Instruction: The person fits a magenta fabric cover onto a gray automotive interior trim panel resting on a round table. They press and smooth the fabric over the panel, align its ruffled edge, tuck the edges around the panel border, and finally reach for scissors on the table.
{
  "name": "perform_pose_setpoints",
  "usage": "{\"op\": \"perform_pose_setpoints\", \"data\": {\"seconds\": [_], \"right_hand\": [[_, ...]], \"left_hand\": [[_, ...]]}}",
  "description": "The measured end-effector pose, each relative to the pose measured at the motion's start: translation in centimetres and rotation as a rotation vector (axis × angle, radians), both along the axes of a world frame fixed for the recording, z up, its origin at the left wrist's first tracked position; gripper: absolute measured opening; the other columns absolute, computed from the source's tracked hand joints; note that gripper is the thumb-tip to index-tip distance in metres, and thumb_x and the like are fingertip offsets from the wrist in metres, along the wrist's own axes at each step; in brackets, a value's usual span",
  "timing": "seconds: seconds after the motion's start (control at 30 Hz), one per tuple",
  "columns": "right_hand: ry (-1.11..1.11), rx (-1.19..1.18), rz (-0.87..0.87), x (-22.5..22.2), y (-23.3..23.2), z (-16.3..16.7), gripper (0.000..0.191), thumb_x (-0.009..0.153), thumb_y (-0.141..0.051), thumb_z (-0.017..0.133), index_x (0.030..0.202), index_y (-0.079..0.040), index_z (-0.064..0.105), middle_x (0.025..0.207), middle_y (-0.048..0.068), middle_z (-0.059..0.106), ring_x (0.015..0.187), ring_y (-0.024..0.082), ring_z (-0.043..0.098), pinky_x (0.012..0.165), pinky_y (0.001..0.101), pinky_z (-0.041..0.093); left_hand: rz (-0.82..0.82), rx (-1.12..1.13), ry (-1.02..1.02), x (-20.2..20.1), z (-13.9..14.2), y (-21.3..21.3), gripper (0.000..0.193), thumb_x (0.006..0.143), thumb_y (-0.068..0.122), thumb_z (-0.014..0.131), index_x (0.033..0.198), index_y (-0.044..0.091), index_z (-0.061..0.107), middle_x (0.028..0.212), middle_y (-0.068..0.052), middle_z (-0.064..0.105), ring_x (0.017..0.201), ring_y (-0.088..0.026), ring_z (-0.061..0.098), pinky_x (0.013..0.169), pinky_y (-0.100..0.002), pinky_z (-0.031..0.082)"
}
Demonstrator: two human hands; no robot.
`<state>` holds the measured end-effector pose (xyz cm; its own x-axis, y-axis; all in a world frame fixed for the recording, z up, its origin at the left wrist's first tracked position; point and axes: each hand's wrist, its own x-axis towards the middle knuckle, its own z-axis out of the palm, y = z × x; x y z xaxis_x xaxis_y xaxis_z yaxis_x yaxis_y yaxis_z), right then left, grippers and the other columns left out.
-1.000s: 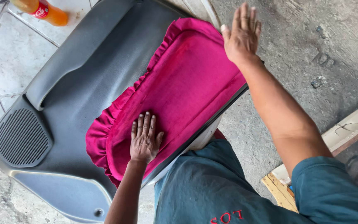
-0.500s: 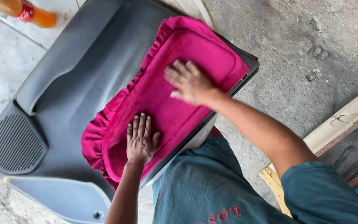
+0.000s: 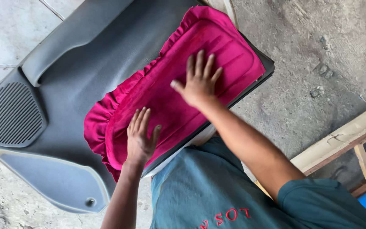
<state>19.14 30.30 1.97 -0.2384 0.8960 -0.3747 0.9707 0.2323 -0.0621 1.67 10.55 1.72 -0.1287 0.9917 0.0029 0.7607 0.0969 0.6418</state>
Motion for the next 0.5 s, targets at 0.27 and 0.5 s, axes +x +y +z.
{"op": "perform_pose_setpoints", "data": {"seconds": [0.27, 0.5], "right_hand": [[0.067, -0.34, 0.401, -5.8, -12.7, 1.7, 0.104, 0.086, -0.082, 0.044, 0.163, -0.018, 0.016, 0.17, 0.02, -0.005, 0.15, 0.058, -0.011, 0.108, 0.0857, 0.002], [0.788, -0.421, 0.661, -3.8, -16.1, 3.0, 0.078, 0.096, -0.058, 0.063, 0.154, -0.008, 0.051, 0.162, 0.026, 0.039, 0.147, 0.048, 0.04, 0.119, 0.0567, 0.038]], "left_hand": [[0.31, 0.154, -0.067, -3.7, 4.6, -4.9, 0.061, 0.106, 0.033, 0.062, 0.152, -0.004, 0.048, 0.149, -0.027, 0.054, 0.144, -0.045, 0.049, 0.121, -0.051, 0.038], [0.443, 0.239, -0.036, -5.7, 4.6, -8.7, 0.052, 0.112, 0.027, 0.058, 0.151, -0.007, 0.047, 0.147, -0.028, 0.055, 0.137, -0.047, 0.053, 0.117, -0.05, 0.044]]}}
